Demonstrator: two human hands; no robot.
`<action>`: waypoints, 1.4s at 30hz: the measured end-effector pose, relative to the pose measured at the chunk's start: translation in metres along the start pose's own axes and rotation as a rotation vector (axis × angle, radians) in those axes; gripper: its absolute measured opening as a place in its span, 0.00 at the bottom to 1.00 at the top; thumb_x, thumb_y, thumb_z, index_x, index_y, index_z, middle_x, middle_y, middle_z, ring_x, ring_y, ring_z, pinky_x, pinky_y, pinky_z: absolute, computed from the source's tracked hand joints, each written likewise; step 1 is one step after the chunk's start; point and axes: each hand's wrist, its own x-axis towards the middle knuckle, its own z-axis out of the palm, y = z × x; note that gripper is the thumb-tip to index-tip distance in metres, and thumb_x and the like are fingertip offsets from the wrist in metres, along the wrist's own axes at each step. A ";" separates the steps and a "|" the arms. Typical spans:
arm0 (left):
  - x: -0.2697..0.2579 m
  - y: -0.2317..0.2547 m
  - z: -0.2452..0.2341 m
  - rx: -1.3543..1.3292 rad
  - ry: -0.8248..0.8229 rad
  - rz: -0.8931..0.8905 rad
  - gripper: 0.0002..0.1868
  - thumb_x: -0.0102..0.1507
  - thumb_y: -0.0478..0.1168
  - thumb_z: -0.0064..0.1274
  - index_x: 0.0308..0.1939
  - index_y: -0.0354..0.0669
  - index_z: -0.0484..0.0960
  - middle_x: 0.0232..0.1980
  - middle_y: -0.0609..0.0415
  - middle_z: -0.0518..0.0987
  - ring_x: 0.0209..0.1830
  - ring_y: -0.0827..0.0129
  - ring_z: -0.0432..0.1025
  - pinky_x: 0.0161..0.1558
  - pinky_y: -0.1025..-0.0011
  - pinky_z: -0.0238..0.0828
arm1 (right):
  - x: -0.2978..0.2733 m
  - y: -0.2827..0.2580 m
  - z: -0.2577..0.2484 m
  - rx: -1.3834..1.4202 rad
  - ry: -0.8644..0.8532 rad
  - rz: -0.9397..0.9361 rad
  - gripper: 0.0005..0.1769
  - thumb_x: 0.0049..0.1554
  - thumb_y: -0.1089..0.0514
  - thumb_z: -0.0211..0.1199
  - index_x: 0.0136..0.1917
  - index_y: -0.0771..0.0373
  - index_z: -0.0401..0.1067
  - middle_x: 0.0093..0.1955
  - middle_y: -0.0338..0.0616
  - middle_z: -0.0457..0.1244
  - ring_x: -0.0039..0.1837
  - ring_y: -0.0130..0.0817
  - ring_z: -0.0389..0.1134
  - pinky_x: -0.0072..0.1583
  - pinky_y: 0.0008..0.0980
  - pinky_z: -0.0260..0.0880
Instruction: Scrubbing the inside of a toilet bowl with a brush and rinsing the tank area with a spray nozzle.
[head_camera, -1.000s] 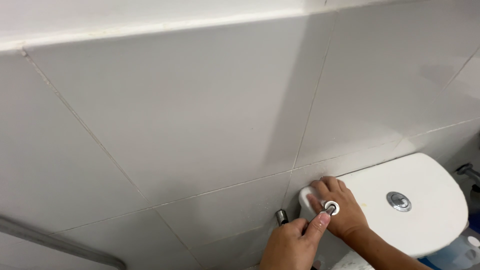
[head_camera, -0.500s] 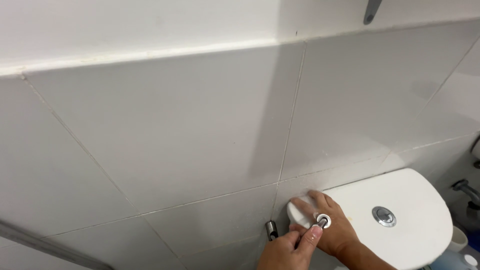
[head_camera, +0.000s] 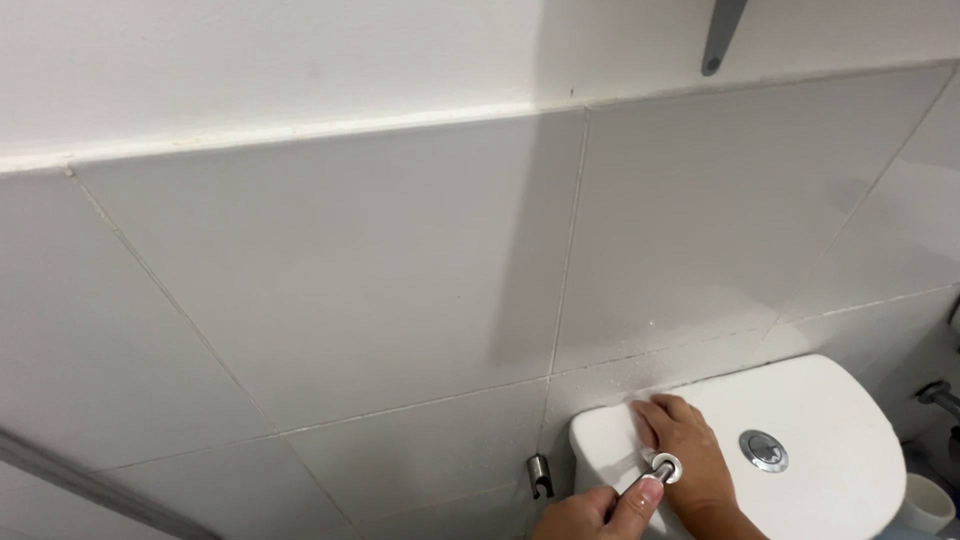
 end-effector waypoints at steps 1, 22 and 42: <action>-0.002 0.000 0.002 0.000 0.000 -0.002 0.37 0.64 0.72 0.49 0.38 0.39 0.86 0.29 0.51 0.81 0.36 0.69 0.79 0.46 0.71 0.73 | -0.002 -0.002 -0.003 0.000 -0.002 0.001 0.19 0.60 0.49 0.56 0.63 0.51 0.74 0.67 0.37 0.62 0.69 0.40 0.62 0.69 0.38 0.62; -0.021 0.042 0.018 0.097 0.060 -0.007 0.39 0.65 0.72 0.45 0.35 0.36 0.84 0.27 0.43 0.79 0.32 0.61 0.78 0.39 0.63 0.73 | 0.004 0.025 -0.016 -0.566 -0.146 0.172 0.44 0.61 0.27 0.38 0.82 0.50 0.47 0.83 0.55 0.42 0.83 0.53 0.38 0.77 0.52 0.38; -0.006 0.084 0.040 0.080 0.098 0.170 0.37 0.68 0.67 0.46 0.25 0.35 0.78 0.22 0.42 0.76 0.25 0.56 0.75 0.33 0.58 0.70 | 0.033 0.061 -0.052 -0.210 -0.232 0.115 0.35 0.57 0.29 0.47 0.73 0.41 0.62 0.77 0.28 0.53 0.81 0.31 0.48 0.77 0.40 0.49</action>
